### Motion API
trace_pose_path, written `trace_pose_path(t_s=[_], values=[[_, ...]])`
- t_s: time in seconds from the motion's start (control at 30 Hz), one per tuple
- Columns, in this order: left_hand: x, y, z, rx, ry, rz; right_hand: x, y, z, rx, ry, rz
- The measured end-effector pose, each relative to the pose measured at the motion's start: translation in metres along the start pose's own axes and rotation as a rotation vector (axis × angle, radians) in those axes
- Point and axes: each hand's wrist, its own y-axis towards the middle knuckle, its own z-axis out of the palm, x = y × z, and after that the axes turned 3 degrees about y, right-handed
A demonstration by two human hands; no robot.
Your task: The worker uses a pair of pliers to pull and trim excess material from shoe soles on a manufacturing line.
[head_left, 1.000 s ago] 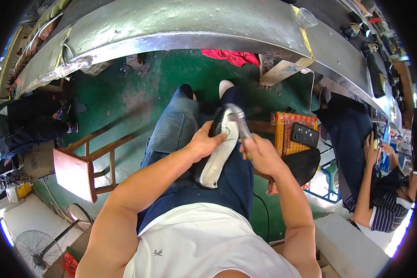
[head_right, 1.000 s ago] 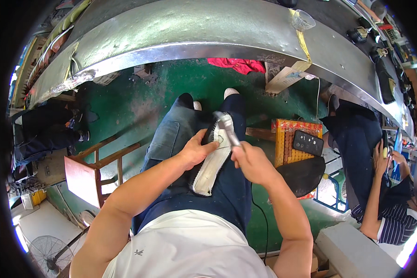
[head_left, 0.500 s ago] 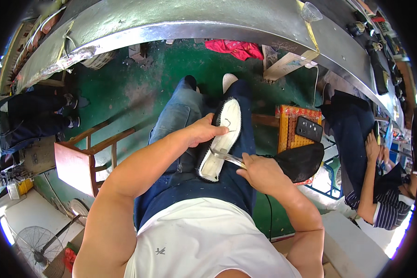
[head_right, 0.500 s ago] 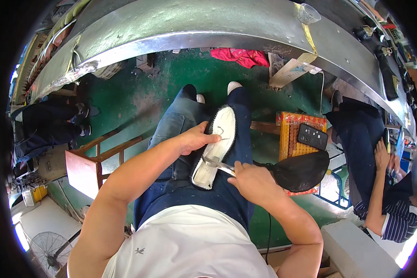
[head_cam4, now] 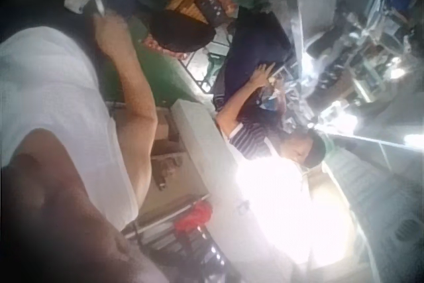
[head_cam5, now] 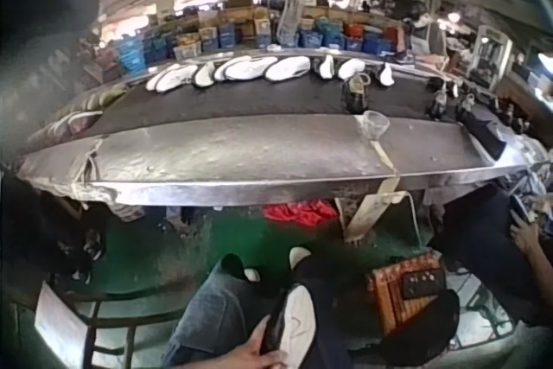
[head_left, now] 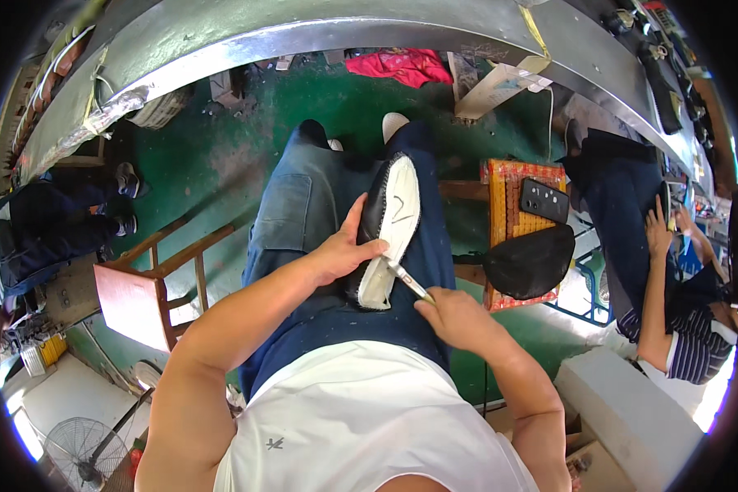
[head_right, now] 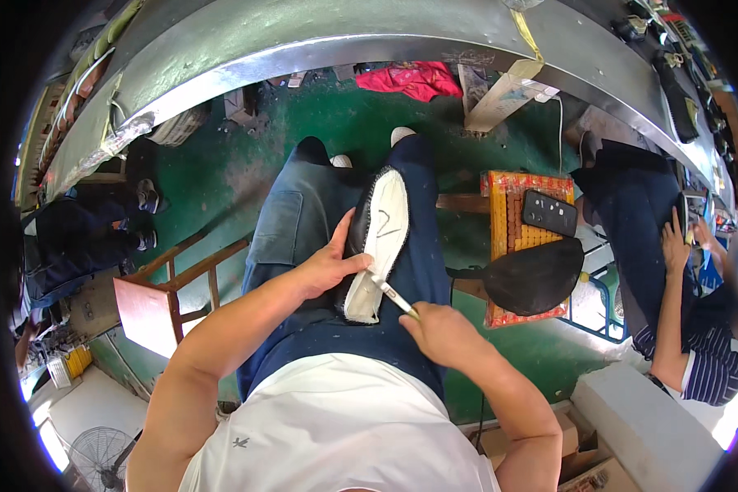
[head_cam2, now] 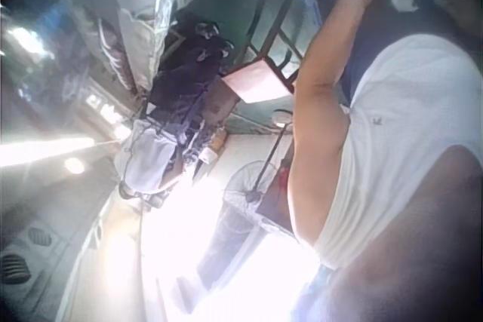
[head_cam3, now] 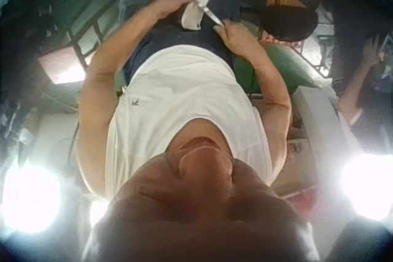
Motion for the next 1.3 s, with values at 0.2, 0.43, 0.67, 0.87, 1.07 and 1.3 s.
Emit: trace_pose_path(t_s=[0.2, 0.43, 0.67, 0.87, 1.07, 1.3], values=[[0.024, 0.017, 0.017, -0.198, 0.106, 0.194, 0.021, -0.022, 0.010, -0.252, -0.607, -0.223], [0.070, -0.021, 0.020, -0.200, 0.688, 0.353, -0.084, 0.009, 0.004, 0.581, 0.896, 0.169], [0.046, -0.032, 0.026, -0.085, 0.474, 0.141, -0.050, -0.006, -0.040, 0.580, 0.767, 0.178], [0.035, -0.025, 0.029, -0.140, 0.524, 0.186, 0.001, 0.010, -0.026, -0.137, 0.208, -0.075], [-0.040, -0.065, -0.011, 0.077, -0.358, -0.004, -0.005, 0.003, -0.100, -0.388, 0.306, -0.042], [-0.181, -0.011, -0.041, 0.290, -0.708, 0.215, -0.025, 0.042, -0.332, -1.188, -0.553, 0.063]])
